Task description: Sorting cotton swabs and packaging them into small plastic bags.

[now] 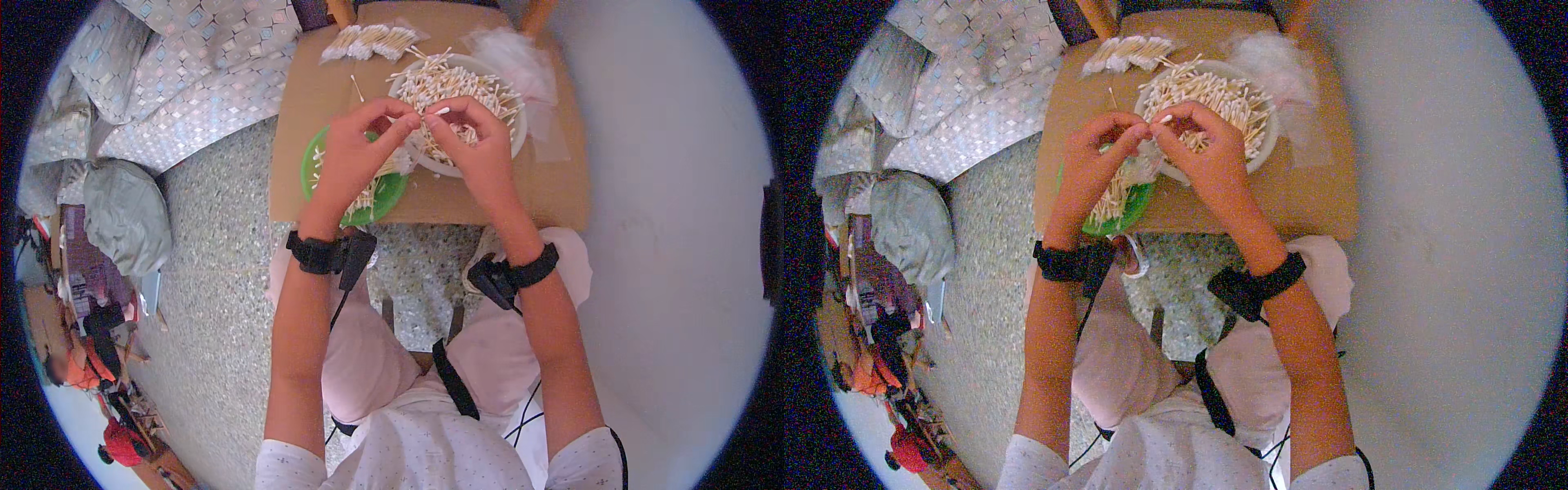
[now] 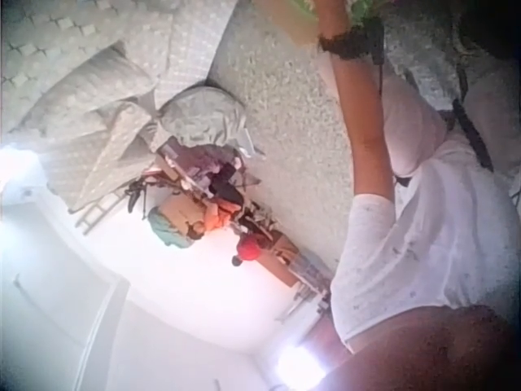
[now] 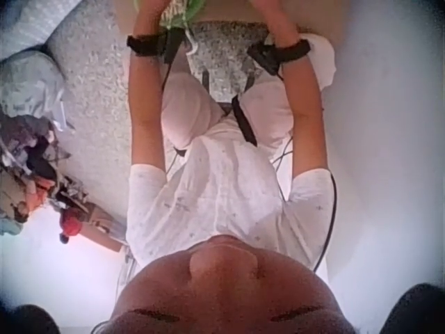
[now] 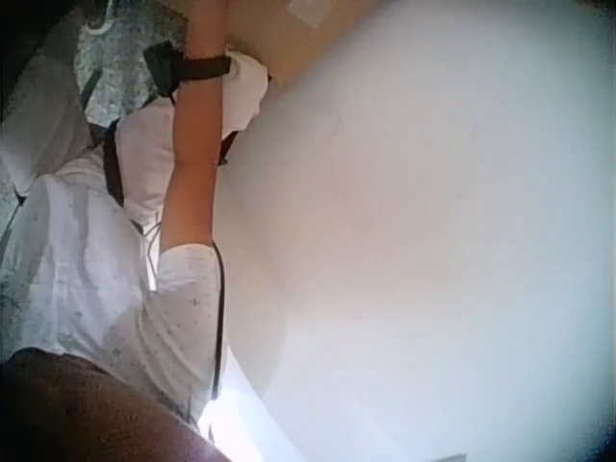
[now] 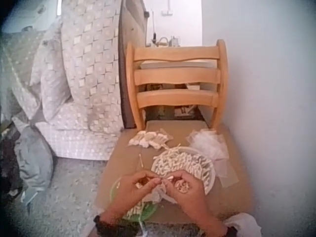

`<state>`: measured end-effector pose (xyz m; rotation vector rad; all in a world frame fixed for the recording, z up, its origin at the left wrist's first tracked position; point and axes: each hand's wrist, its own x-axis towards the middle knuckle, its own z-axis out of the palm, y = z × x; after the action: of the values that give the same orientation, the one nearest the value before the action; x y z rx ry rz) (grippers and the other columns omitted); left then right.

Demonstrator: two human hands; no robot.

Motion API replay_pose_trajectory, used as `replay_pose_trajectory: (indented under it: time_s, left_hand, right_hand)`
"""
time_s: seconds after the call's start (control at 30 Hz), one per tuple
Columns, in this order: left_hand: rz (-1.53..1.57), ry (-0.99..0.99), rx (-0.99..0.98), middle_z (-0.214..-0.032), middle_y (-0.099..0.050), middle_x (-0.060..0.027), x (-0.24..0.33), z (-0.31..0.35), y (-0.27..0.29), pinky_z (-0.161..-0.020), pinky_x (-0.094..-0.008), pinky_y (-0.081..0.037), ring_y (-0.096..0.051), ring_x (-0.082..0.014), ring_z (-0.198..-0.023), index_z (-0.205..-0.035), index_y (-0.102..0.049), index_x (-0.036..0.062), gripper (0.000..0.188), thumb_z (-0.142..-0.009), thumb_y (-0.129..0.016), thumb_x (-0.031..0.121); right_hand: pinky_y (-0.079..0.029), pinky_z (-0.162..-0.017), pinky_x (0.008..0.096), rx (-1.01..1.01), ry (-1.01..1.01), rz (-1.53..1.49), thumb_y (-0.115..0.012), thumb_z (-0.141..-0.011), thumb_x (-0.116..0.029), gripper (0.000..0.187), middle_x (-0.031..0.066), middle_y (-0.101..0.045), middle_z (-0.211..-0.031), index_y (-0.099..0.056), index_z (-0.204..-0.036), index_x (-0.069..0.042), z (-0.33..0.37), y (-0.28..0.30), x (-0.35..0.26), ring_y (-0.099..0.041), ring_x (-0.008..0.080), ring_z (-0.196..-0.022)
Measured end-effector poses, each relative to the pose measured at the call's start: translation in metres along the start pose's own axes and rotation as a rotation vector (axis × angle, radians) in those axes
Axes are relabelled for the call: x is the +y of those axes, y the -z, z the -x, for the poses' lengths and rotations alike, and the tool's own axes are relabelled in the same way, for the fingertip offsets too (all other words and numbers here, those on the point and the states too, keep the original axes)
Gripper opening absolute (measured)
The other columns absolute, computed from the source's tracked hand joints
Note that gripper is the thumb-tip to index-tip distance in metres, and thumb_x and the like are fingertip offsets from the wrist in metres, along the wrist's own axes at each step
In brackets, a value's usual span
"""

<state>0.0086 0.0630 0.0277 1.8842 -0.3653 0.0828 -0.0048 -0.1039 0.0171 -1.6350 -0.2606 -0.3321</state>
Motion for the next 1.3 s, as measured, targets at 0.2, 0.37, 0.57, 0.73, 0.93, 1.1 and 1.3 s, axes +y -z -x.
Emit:
replay_pose_trajectory:
  time_s: [0.2, 0.37, 0.57, 0.73, 0.93, 1.1, 1.3]
  left_hand:
    - [0.105, 0.032, 0.011, -0.070, -0.056, 0.0046, -0.006, -0.003, 0.004, -0.058, -0.0210, -0.039, -0.045, -0.0035, -0.062, -0.092, -0.067, 0.0041, 0.017, -0.086, -0.066, 0.020]
    - [0.150, 0.089, 0.181, -0.078, -0.063, 0.0017, 0.012, 0.001, -0.004, -0.062, -0.0201, -0.043, -0.053, -0.0045, -0.068, -0.094, -0.068, 0.0024, 0.016, -0.085, -0.067, 0.016]
    - [0.183, -0.009, 0.203, -0.082, -0.067, -0.0015, 0.017, 0.004, -0.014, -0.067, -0.0217, -0.047, -0.058, -0.0070, -0.072, -0.095, -0.068, 0.0012, 0.017, -0.086, -0.066, 0.016]
    - [0.160, 0.040, 0.170, -0.082, -0.067, -0.0021, 0.008, 0.003, -0.012, -0.068, -0.0218, -0.047, -0.060, -0.0075, -0.075, -0.096, -0.068, 0.0007, 0.018, -0.088, -0.063, 0.016]
    - [0.136, 0.092, 0.159, -0.082, -0.067, -0.0023, 0.008, 0.004, -0.016, -0.068, -0.0221, -0.047, -0.058, -0.0074, -0.073, -0.095, -0.068, 0.0014, 0.016, -0.088, -0.063, 0.015]
    - [0.084, 0.120, 0.213, -0.083, -0.067, -0.0022, 0.008, 0.005, -0.014, -0.067, -0.0228, -0.047, -0.058, -0.0073, -0.073, -0.095, -0.069, 0.0029, 0.015, -0.086, -0.066, 0.014]
    - [-0.154, -0.068, 0.252, -0.088, -0.068, -0.0045, 0.010, 0.005, -0.015, -0.065, -0.0238, -0.047, -0.060, -0.0117, -0.070, -0.096, -0.069, 0.0055, 0.016, -0.083, -0.067, 0.014]
  right_hand:
    - [-0.046, -0.074, 0.0295, 0.027, 0.034, 0.118, -0.069, -0.080, -0.014, 0.012, 0.0020, -0.067, -0.082, -0.065, -0.088, -0.006, -0.001, -0.005, 0.000, -0.061, 0.0120, -0.072]
    - [-0.036, -0.083, 0.0354, -0.039, 0.141, 0.471, -0.069, -0.080, -0.025, 0.015, 0.0001, -0.068, -0.083, -0.067, -0.086, -0.012, 0.002, -0.004, 0.007, -0.061, 0.0141, -0.068]
    - [-0.036, -0.081, 0.0356, 0.009, 0.148, 0.479, -0.069, -0.080, -0.024, 0.013, 0.0016, -0.067, -0.085, -0.067, -0.086, -0.013, 0.002, -0.002, 0.003, -0.060, 0.0148, -0.066]
    - [-0.044, -0.069, 0.0318, 0.078, 0.100, 0.332, -0.069, -0.081, -0.018, 0.013, 0.0062, -0.065, -0.089, -0.066, -0.088, -0.007, -0.002, -0.001, 0.002, -0.058, 0.0163, -0.066]
    - [-0.047, -0.068, 0.0262, 0.132, -0.029, -0.036, -0.067, -0.082, -0.013, 0.011, 0.0037, -0.064, -0.089, -0.065, -0.088, -0.004, -0.005, 0.006, 0.003, -0.058, 0.0113, -0.073]
    - [-0.048, -0.069, 0.0232, 0.071, -0.076, -0.157, -0.065, -0.085, -0.012, 0.016, 0.0038, -0.068, -0.090, -0.067, -0.096, -0.001, -0.006, 0.005, 0.003, -0.059, 0.0086, -0.076]
    - [-0.049, -0.071, 0.0228, 0.053, -0.162, -0.213, -0.062, -0.088, -0.014, 0.018, 0.0046, -0.069, -0.094, -0.068, -0.100, -0.002, -0.006, 0.011, -0.010, -0.060, 0.0084, -0.074]
